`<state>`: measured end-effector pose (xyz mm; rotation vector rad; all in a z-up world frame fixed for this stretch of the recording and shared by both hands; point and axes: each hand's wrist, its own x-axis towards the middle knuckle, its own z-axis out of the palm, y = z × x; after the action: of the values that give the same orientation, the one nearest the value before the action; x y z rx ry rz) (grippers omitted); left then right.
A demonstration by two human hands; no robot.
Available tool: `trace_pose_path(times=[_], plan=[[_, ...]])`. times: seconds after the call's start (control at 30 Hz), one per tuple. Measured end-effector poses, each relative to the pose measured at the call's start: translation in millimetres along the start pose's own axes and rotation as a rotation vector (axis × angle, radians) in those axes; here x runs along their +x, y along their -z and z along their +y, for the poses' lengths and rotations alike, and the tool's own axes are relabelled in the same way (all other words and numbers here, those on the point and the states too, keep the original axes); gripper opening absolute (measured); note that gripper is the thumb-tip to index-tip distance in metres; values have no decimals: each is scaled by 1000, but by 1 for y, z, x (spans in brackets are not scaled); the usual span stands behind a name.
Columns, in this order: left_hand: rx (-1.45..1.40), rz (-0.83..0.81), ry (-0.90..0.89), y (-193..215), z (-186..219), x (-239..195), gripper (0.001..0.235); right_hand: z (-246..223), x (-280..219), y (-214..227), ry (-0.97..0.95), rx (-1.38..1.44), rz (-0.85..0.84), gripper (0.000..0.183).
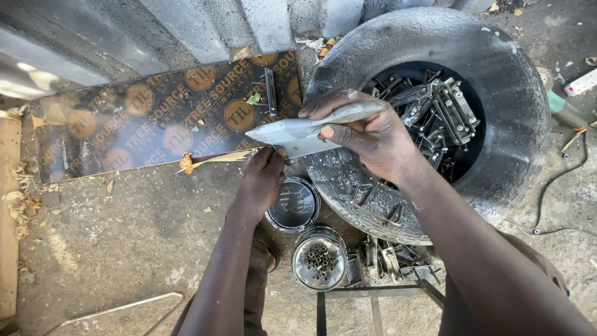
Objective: Painting small metal brackets using a brush over a tire filled with parts.
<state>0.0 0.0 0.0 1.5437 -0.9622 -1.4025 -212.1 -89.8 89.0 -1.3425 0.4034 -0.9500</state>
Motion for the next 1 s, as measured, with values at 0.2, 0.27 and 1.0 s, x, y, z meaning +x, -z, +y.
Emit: trace_pose_path(times=[0.2, 0.27, 1.0], plan=[[-345, 73, 44, 0, 17, 0, 19, 43, -6, 40, -181, -67, 169, 23], [-363, 79, 29, 4, 24, 0, 20, 40, -4, 61, -201, -78, 239, 21], [-575, 173, 22, 23, 4, 10, 12, 0, -2, 87, -209, -317, 619, 19]])
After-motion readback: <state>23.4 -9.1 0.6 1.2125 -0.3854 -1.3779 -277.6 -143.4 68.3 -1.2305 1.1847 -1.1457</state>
